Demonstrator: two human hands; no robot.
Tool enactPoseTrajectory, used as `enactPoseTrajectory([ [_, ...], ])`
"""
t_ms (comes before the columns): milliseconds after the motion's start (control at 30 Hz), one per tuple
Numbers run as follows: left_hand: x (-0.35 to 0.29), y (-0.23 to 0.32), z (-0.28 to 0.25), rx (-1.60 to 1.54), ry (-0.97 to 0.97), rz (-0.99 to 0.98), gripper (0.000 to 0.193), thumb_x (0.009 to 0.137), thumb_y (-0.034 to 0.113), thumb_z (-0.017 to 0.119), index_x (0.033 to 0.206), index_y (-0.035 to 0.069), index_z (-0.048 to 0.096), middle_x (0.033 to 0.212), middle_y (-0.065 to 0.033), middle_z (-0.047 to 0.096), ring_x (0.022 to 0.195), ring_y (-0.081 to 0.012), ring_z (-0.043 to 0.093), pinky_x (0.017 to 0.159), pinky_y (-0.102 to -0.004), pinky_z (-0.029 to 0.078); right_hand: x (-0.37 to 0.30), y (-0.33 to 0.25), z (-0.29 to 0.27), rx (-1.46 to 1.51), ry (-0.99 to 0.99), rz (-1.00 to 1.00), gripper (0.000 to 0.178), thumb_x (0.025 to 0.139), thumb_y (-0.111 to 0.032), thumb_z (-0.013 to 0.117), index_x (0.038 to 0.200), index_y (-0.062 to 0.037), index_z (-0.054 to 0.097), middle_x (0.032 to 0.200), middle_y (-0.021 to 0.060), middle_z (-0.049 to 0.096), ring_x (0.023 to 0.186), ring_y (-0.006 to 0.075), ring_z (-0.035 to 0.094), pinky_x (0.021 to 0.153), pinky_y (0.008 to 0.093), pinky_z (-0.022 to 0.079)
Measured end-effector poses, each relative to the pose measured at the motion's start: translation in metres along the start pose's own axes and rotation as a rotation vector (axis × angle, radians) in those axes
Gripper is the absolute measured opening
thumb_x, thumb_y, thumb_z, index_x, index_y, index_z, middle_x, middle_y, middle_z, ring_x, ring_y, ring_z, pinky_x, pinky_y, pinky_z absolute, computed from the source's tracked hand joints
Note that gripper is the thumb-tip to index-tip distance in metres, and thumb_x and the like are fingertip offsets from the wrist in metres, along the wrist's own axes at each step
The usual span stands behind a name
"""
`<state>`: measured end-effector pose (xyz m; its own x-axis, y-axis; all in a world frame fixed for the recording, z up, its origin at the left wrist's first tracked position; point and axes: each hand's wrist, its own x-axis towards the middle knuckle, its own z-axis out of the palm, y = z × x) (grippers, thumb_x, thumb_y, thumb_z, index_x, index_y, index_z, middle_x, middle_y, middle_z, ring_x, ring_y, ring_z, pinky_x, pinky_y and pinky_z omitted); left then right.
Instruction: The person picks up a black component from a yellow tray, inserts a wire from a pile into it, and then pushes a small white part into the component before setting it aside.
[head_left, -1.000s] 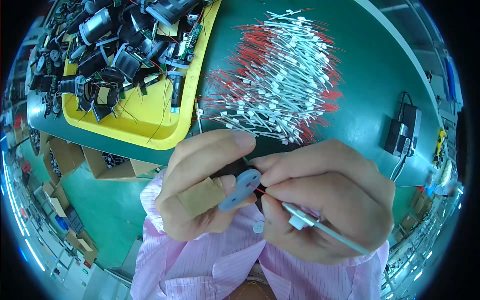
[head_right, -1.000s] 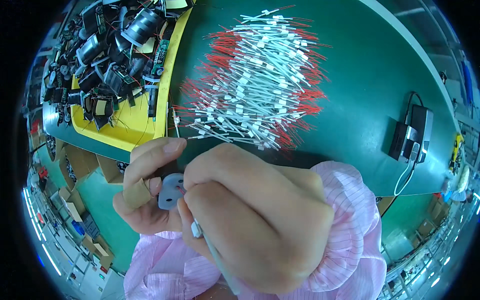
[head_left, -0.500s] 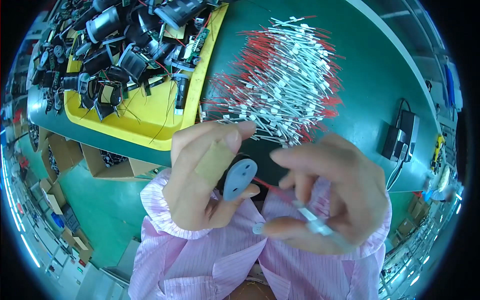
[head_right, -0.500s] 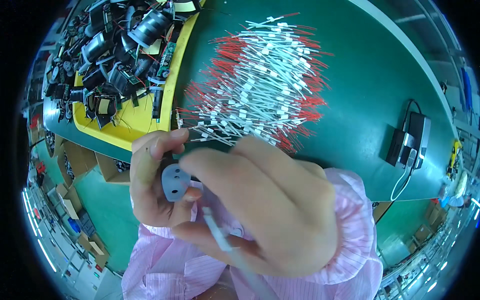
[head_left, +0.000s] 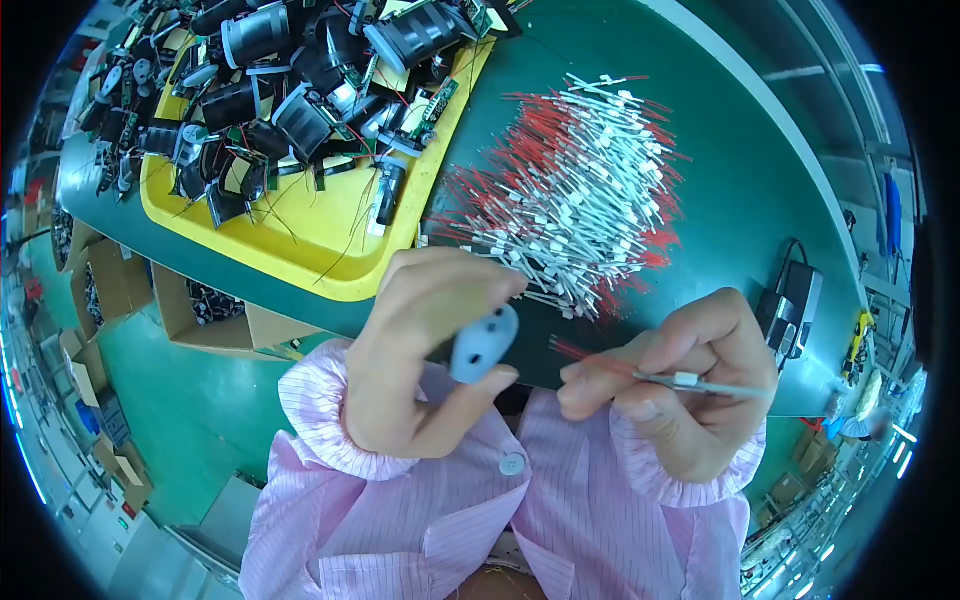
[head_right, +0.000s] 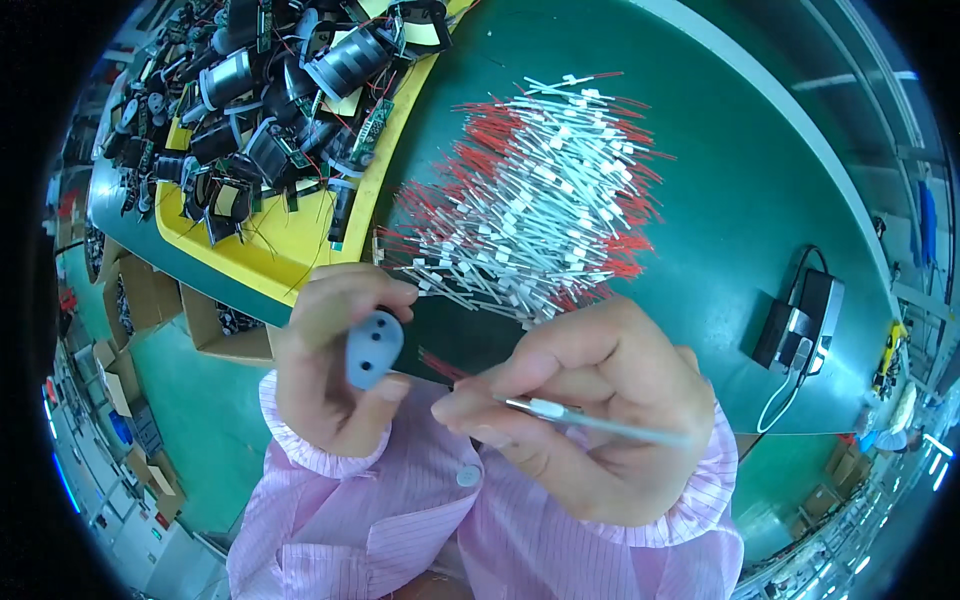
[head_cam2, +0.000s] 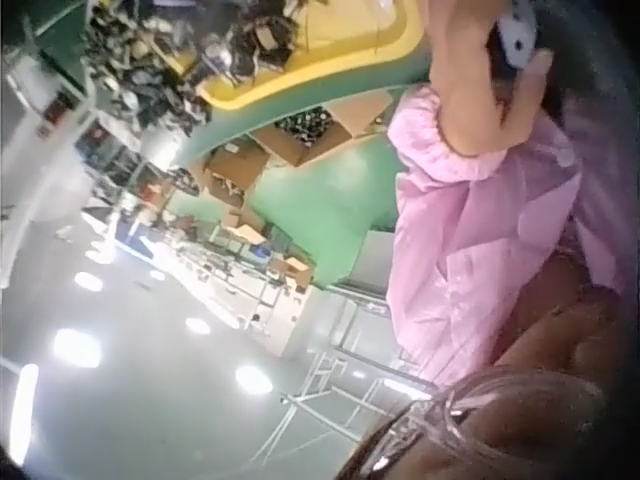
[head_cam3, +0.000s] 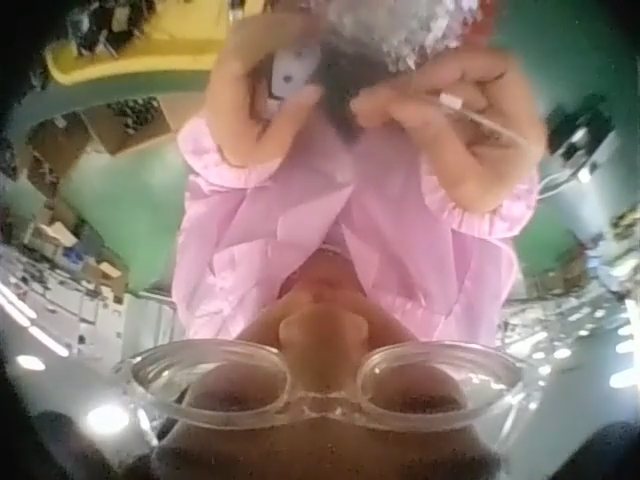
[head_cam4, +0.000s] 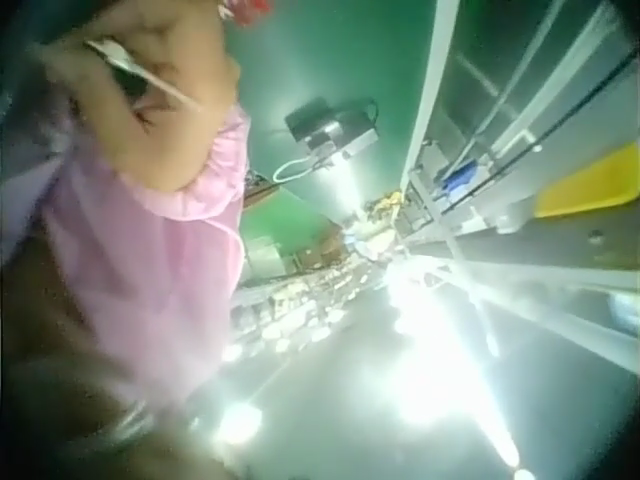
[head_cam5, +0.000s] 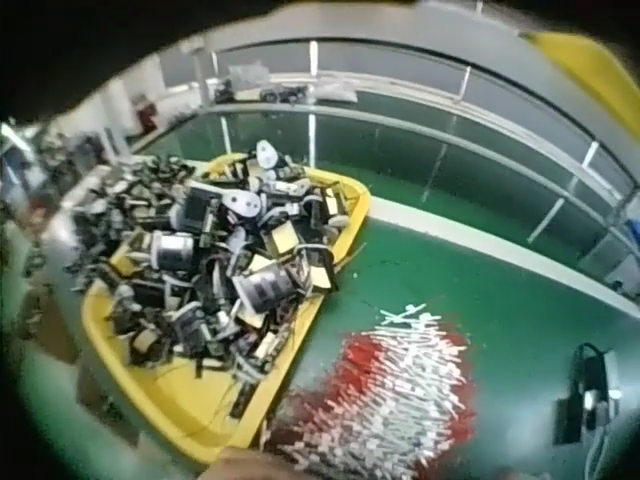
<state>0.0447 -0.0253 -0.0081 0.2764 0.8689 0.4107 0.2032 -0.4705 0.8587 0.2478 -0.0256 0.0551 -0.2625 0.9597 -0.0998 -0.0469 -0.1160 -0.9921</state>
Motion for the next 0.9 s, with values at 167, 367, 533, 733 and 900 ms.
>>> enactPoseTrajectory([
  [167,0.0,0.002,-0.005,-0.537,0.099,-0.244,0.034,0.073,-0.005,0.056,0.107,-0.007,0.058,0.096,-0.0206,0.059,0.083,-0.025,0.058,0.073,-0.034,0.046,0.0,0.003,0.003,0.292,0.044,0.066,0.028,0.08,0.003,0.07,0.092,0.0041,0.045,0.08,0.0227,0.067,0.075,0.0246,0.07,0.07,0.0344,0.057],
  [367,0.024,0.018,-0.008,-0.383,-0.16,-0.171,0.021,0.068,0.001,0.075,0.087,-0.004,0.066,0.085,-0.0125,0.061,0.076,-0.0229,0.058,0.068,-0.0309,0.046,0.01,0.012,-0.002,0.2,-0.054,-0.004,0.02,0.072,0.007,0.077,0.086,0.0054,0.064,0.081,0.0129,0.068,0.072,0.0164,0.068,0.06,0.0247,0.052],
  [533,0.022,0.027,-0.003,-0.269,-0.1,-0.172,0.017,0.071,-0.001,0.071,0.087,-0.003,0.066,0.084,-0.0126,0.062,0.076,-0.0216,0.059,0.068,-0.0313,0.046,0.009,0.009,-0.006,0.176,-0.082,-0.039,0.019,0.072,0.009,0.074,0.089,0.0058,0.066,0.081,0.0146,0.067,0.072,0.0188,0.067,0.063,0.0259,0.052],
  [733,0.028,0.028,0.001,-0.497,-0.177,-0.285,0.007,0.077,0.0,0.067,0.082,-0.002,0.064,0.08,-0.0089,0.061,0.074,-0.0188,0.058,0.067,-0.0303,0.045,0.007,0.011,-0.015,0.034,-0.149,-0.152,0.016,0.074,0.006,0.073,0.09,0.0047,0.068,0.081,0.0146,0.067,0.071,0.0187,0.066,0.061,0.0257,0.05],
  [900,0.025,0.027,0.005,-0.627,-0.214,-0.392,0.004,0.08,0.0,0.064,0.079,-0.003,0.064,0.083,-0.0118,0.062,0.075,-0.0185,0.058,0.068,-0.0289,0.044,0.014,0.013,-0.024,-0.129,-0.273,-0.345,0.015,0.074,0.007,0.072,0.088,0.0038,0.069,0.083,0.0131,0.065,0.069,0.0185,0.065,0.06,0.0253,0.05],
])
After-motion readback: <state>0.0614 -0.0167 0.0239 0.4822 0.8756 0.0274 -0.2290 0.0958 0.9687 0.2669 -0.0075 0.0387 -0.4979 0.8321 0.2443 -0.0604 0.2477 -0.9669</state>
